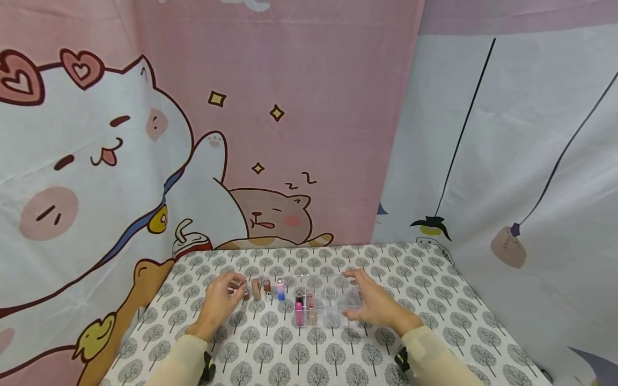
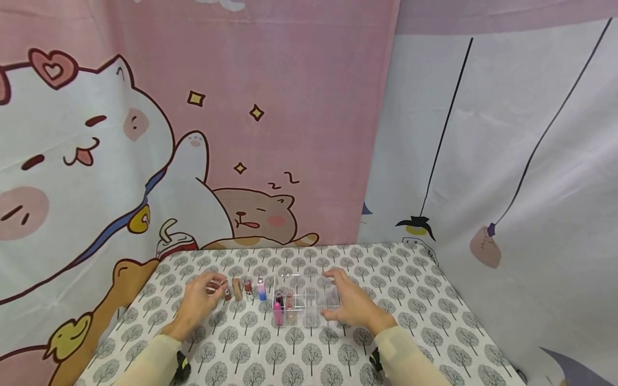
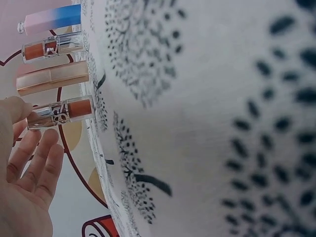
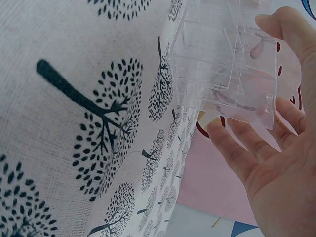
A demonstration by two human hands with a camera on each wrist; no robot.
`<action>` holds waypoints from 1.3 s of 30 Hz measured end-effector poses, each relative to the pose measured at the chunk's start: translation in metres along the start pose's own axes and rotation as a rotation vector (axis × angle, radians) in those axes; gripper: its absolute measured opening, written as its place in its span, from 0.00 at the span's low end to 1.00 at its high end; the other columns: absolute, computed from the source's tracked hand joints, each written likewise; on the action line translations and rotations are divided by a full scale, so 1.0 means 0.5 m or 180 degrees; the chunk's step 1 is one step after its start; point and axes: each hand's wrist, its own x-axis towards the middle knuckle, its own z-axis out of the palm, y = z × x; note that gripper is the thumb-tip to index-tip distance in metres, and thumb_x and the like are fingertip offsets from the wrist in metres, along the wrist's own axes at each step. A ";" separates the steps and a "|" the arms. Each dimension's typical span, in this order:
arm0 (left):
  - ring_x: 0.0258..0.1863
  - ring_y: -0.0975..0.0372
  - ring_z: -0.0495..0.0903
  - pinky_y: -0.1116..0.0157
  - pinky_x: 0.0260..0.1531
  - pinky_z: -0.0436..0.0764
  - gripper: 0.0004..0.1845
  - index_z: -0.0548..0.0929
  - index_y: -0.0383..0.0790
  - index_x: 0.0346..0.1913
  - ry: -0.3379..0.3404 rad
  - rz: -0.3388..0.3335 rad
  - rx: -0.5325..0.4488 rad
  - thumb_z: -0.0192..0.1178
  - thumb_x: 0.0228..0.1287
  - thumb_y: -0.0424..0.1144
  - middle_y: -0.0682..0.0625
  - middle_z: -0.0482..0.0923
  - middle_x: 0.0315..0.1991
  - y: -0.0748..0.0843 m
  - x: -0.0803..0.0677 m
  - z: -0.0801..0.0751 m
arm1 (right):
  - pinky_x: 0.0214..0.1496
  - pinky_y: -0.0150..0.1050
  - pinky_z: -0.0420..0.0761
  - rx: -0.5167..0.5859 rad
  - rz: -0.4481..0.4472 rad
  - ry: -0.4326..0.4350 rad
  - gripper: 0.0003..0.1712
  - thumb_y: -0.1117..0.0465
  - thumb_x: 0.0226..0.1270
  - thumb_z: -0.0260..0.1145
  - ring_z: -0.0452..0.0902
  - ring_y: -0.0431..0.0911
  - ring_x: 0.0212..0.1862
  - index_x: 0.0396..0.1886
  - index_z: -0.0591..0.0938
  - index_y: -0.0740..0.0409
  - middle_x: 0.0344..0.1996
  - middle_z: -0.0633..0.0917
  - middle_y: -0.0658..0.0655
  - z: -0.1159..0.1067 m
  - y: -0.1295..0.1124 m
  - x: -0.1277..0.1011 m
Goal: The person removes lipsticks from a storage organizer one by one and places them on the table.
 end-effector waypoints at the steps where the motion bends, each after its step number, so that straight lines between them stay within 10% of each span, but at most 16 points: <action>1: 0.44 0.48 0.96 0.46 0.48 0.98 0.10 0.93 0.37 0.52 0.0005 0.0010 0.0012 0.80 0.72 0.28 0.40 0.92 0.50 0.001 0.000 -0.001 | 0.59 0.57 0.96 -0.0002 -0.0002 0.0000 0.64 0.47 0.62 0.92 0.88 0.60 0.67 0.91 0.65 0.46 0.87 0.74 0.58 0.000 0.000 0.000; 13: 0.46 0.46 0.94 0.44 0.47 0.98 0.13 0.93 0.38 0.55 0.0250 0.0206 0.0144 0.82 0.71 0.30 0.40 0.92 0.52 0.013 0.000 -0.011 | 0.58 0.55 0.96 -0.0005 0.0021 -0.0031 0.64 0.46 0.62 0.92 0.87 0.60 0.68 0.91 0.65 0.45 0.85 0.75 0.58 0.000 0.002 0.000; 21: 0.40 0.50 0.93 0.55 0.38 0.95 0.15 0.94 0.40 0.53 0.0482 0.0880 0.0151 0.83 0.66 0.27 0.42 0.92 0.48 0.033 0.007 -0.011 | 0.59 0.56 0.97 0.0061 0.0062 -0.0057 0.63 0.47 0.63 0.92 0.88 0.60 0.68 0.91 0.65 0.43 0.86 0.75 0.56 -0.002 0.003 -0.002; 39: 0.37 0.60 0.91 0.63 0.37 0.96 0.15 0.93 0.38 0.55 0.0144 0.1290 -0.0216 0.82 0.68 0.26 0.47 0.92 0.49 0.109 0.015 0.008 | 0.54 0.50 0.94 0.0067 0.0031 -0.0056 0.62 0.46 0.64 0.92 0.89 0.60 0.63 0.91 0.65 0.45 0.84 0.77 0.59 -0.007 -0.006 -0.004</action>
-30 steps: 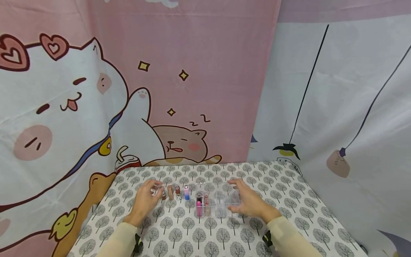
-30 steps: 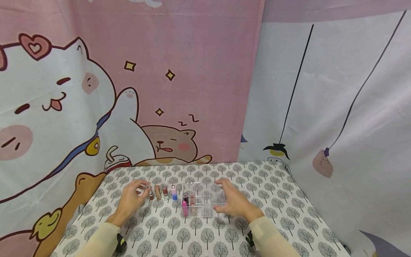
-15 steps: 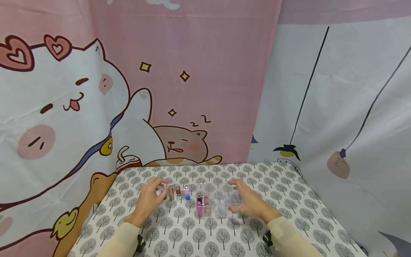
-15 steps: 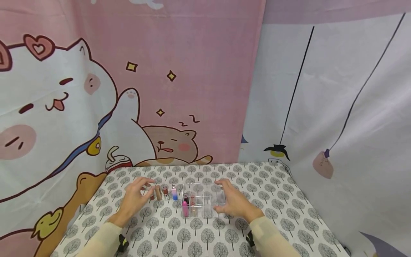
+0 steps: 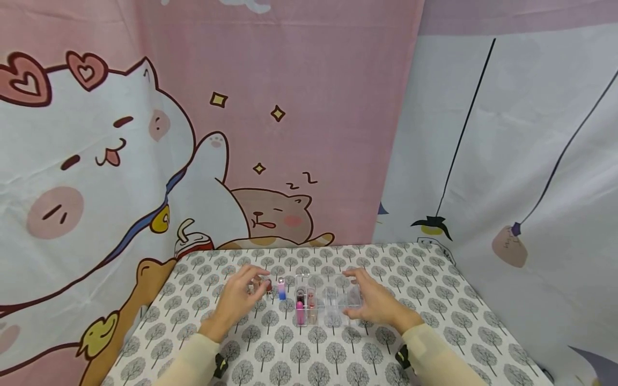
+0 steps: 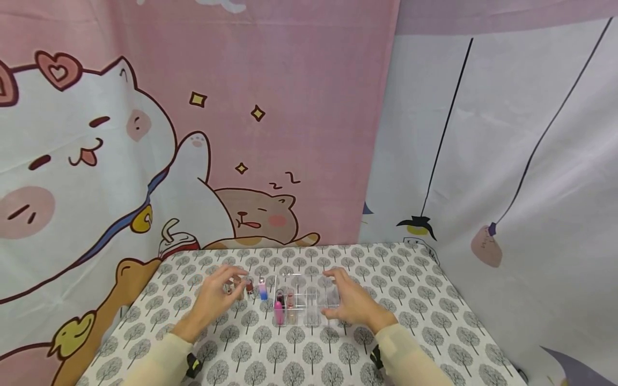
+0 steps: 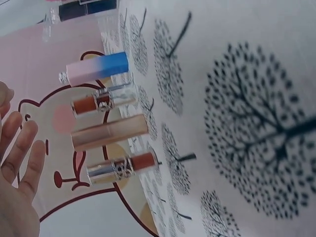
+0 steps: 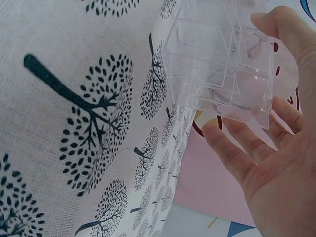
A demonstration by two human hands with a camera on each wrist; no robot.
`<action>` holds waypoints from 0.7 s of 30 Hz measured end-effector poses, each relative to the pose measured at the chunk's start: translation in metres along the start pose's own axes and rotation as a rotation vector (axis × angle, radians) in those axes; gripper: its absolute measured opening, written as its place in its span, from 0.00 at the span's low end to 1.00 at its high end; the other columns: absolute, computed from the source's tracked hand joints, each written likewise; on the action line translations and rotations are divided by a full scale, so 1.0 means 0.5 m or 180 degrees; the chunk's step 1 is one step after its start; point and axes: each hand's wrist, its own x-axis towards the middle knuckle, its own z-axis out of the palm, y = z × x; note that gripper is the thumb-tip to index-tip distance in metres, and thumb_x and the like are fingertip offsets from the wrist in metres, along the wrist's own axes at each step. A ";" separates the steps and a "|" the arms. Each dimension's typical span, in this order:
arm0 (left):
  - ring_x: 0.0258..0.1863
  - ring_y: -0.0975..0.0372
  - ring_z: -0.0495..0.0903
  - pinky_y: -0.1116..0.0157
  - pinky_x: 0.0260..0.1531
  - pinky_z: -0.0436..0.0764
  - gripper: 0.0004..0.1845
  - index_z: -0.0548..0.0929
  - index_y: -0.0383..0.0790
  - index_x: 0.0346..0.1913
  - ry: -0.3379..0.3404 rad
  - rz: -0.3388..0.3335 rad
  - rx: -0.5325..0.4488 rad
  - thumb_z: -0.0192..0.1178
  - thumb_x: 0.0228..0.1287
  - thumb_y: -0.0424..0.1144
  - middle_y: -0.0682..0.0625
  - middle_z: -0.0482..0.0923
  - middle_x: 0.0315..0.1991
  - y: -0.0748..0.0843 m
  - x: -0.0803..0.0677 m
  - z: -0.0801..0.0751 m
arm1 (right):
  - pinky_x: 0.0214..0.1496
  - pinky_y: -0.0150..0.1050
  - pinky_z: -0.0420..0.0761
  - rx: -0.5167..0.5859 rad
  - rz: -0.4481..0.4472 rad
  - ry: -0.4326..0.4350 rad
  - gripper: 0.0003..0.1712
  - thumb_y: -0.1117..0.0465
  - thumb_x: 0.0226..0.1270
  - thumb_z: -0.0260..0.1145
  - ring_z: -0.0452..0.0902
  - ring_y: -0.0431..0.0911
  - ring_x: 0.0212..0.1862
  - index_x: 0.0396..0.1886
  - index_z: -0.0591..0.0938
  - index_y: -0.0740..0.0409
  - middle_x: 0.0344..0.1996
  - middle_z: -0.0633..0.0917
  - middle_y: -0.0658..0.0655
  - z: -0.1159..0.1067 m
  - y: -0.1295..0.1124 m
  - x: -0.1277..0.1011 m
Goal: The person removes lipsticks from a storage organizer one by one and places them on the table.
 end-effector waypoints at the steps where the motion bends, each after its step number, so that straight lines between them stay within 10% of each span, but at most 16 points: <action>1: 0.36 0.59 0.91 0.64 0.36 0.95 0.16 0.93 0.38 0.55 -0.0014 0.0003 -0.0055 0.82 0.68 0.26 0.46 0.92 0.49 0.003 0.001 0.002 | 0.52 0.49 0.94 0.0026 0.0006 -0.0013 0.62 0.46 0.64 0.92 0.89 0.60 0.63 0.91 0.65 0.46 0.84 0.77 0.60 -0.001 0.000 0.000; 9: 0.35 0.65 0.87 0.75 0.35 0.88 0.17 0.93 0.43 0.56 -0.0153 0.0211 -0.0140 0.83 0.68 0.29 0.52 0.91 0.48 0.033 0.016 0.019 | 0.58 0.54 0.96 -0.0030 -0.0021 -0.0009 0.62 0.44 0.65 0.91 0.88 0.62 0.68 0.91 0.66 0.45 0.83 0.77 0.61 -0.003 0.001 0.003; 21: 0.44 0.58 0.93 0.59 0.46 0.99 0.17 0.92 0.41 0.57 -0.0540 0.0487 -0.0338 0.84 0.68 0.30 0.50 0.91 0.51 0.079 0.029 0.069 | 0.61 0.58 0.96 -0.0138 -0.0073 0.0005 0.62 0.45 0.65 0.91 0.86 0.63 0.72 0.90 0.66 0.47 0.84 0.76 0.58 0.001 0.001 0.004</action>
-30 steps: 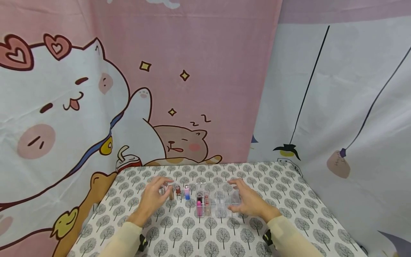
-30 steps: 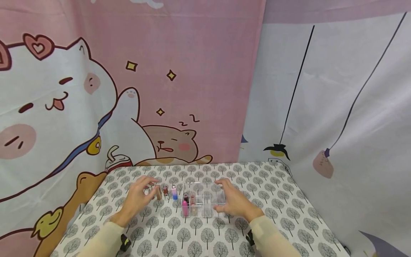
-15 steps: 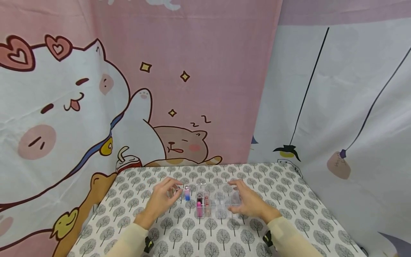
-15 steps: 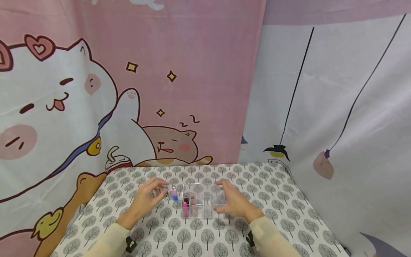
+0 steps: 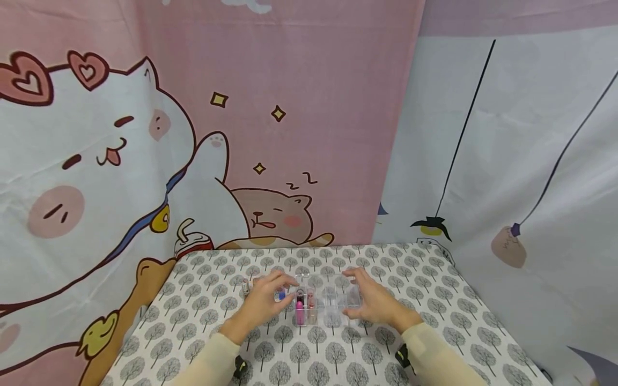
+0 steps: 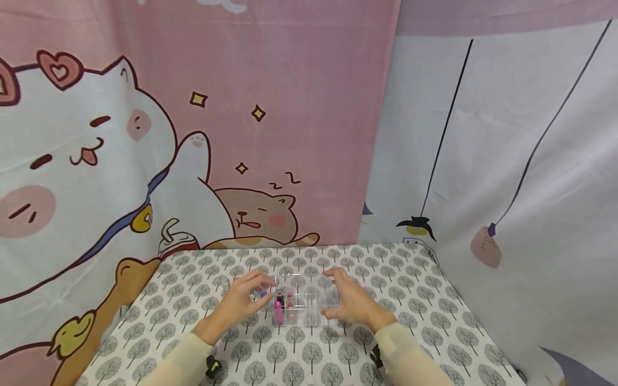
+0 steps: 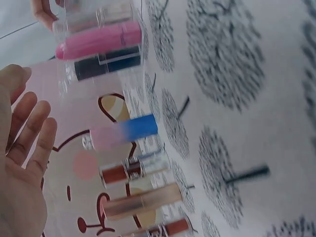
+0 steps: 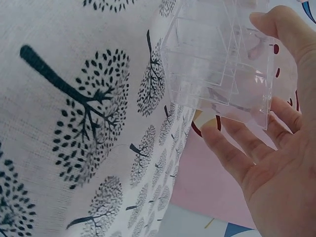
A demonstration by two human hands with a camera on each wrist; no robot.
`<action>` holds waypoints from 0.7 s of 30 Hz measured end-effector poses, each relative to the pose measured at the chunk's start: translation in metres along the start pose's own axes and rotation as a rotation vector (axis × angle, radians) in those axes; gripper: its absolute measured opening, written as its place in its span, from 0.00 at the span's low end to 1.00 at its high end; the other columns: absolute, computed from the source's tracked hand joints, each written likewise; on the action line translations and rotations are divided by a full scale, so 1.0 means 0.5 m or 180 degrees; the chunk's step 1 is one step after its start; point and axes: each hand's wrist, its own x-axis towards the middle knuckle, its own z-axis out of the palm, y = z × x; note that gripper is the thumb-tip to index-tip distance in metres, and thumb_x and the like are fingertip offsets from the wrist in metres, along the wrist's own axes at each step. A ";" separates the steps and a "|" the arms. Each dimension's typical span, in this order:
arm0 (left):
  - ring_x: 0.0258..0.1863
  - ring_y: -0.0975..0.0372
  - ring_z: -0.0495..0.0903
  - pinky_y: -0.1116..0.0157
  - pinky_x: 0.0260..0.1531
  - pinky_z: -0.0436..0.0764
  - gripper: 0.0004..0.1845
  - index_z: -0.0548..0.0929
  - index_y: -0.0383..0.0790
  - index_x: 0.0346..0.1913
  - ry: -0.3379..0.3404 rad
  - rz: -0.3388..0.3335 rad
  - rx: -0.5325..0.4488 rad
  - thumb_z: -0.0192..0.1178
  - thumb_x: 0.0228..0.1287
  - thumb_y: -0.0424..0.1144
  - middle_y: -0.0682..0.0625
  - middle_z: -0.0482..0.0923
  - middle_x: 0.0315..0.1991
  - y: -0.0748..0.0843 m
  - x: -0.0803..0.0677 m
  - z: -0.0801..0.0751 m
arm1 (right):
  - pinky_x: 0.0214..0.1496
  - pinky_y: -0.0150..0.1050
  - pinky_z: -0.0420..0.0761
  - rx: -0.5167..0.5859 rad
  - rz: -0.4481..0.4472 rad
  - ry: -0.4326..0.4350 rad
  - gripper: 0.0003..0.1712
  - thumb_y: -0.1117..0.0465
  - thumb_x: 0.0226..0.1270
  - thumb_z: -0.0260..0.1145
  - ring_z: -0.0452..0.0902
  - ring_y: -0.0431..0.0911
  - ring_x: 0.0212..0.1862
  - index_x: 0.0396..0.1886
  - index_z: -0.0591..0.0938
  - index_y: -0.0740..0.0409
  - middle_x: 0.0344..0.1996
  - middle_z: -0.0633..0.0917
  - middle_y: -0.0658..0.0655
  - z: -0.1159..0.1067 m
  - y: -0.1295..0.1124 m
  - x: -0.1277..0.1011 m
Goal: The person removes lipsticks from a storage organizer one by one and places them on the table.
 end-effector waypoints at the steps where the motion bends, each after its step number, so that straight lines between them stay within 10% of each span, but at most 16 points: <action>1: 0.45 0.58 0.93 0.58 0.46 0.99 0.17 0.93 0.41 0.56 -0.0032 0.0011 -0.0022 0.84 0.68 0.30 0.49 0.91 0.50 0.003 0.003 0.004 | 0.62 0.58 0.96 -0.0017 0.0001 -0.0007 0.62 0.46 0.65 0.91 0.86 0.63 0.73 0.90 0.66 0.47 0.84 0.76 0.58 -0.001 -0.001 0.000; 21: 0.52 0.53 0.95 0.58 0.58 0.98 0.13 0.93 0.40 0.57 -0.0457 -0.0254 -0.0114 0.81 0.75 0.33 0.45 0.93 0.51 0.029 0.051 0.065 | 0.80 0.69 0.87 -0.0329 -0.0017 -0.0339 0.67 0.43 0.63 0.92 0.82 0.66 0.78 0.93 0.64 0.54 0.87 0.74 0.64 -0.033 -0.017 0.026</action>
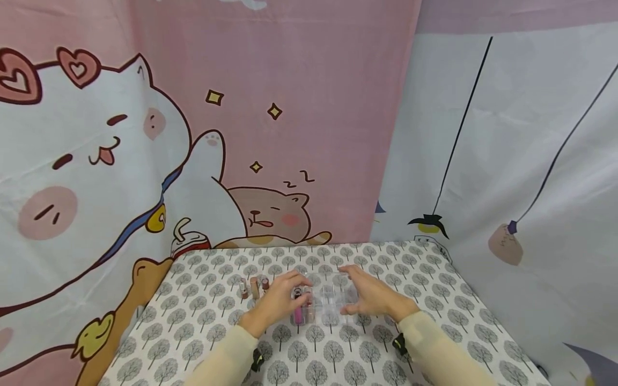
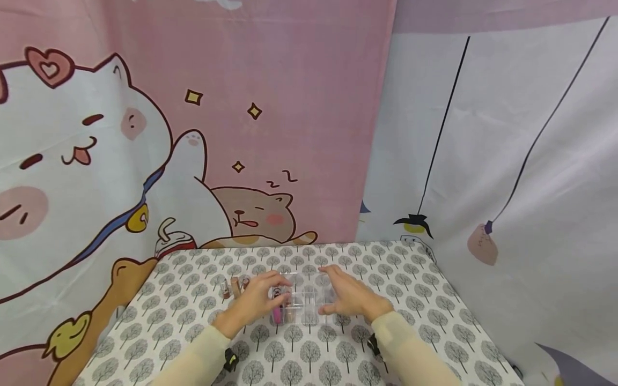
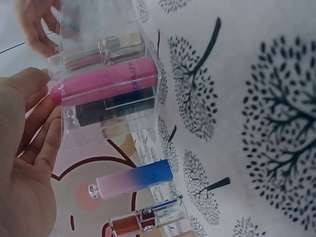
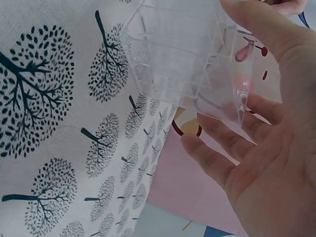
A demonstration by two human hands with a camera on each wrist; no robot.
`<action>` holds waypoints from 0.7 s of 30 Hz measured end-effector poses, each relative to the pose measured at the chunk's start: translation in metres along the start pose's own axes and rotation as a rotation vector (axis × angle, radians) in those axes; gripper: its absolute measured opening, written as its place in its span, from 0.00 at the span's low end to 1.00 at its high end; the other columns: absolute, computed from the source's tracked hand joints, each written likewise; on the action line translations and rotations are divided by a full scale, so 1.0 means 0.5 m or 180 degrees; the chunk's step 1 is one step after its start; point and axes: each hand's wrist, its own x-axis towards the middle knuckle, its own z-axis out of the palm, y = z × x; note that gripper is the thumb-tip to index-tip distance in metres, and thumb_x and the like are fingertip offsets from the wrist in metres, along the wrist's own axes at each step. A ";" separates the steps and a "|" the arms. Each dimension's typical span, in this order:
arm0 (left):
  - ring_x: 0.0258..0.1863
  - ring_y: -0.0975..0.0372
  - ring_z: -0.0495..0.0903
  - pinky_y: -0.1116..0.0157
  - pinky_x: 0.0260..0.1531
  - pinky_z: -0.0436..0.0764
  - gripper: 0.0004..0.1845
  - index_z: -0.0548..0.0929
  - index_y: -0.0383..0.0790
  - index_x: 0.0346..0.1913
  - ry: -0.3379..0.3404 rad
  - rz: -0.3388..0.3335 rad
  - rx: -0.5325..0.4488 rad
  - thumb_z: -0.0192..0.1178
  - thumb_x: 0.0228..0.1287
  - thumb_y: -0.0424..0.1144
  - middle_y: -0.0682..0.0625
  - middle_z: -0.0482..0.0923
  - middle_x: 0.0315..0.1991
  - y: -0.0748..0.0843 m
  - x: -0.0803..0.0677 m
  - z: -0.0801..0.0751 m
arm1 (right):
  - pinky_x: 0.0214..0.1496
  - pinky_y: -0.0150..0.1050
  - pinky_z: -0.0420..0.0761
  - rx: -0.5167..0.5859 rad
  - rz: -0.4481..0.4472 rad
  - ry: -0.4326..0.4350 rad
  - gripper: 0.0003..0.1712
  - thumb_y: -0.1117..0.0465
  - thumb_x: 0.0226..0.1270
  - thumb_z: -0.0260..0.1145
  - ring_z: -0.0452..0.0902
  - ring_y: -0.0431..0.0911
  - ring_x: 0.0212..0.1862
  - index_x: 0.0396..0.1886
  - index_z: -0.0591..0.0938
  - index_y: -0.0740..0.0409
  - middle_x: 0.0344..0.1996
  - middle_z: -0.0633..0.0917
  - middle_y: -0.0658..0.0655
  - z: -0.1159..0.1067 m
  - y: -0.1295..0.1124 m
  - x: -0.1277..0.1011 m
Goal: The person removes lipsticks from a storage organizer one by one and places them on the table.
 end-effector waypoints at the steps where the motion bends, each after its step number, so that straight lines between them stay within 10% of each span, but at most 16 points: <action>1: 0.52 0.54 0.95 0.58 0.59 0.97 0.13 0.93 0.41 0.57 -0.0033 -0.0038 0.0010 0.80 0.75 0.33 0.45 0.93 0.51 0.001 0.001 -0.002 | 0.80 0.70 0.86 0.0004 -0.0002 -0.0005 0.67 0.43 0.63 0.92 0.82 0.67 0.79 0.93 0.64 0.55 0.87 0.74 0.64 0.000 0.000 0.001; 10: 0.57 0.58 0.94 0.58 0.65 0.96 0.10 0.95 0.44 0.59 -0.0344 -0.0293 -0.0007 0.76 0.81 0.37 0.52 0.94 0.54 0.007 0.008 -0.021 | 0.81 0.70 0.85 0.0096 0.0079 -0.0040 0.67 0.44 0.62 0.93 0.81 0.66 0.79 0.92 0.65 0.55 0.86 0.76 0.63 0.000 -0.003 0.005; 21: 0.53 0.57 0.93 0.61 0.62 0.96 0.08 0.96 0.43 0.53 -0.0476 -0.0037 -0.0088 0.80 0.76 0.38 0.53 0.93 0.53 0.005 0.000 -0.029 | 0.79 0.70 0.87 0.0058 0.0039 -0.0001 0.68 0.44 0.60 0.94 0.83 0.65 0.77 0.91 0.65 0.55 0.84 0.78 0.63 0.004 -0.001 0.004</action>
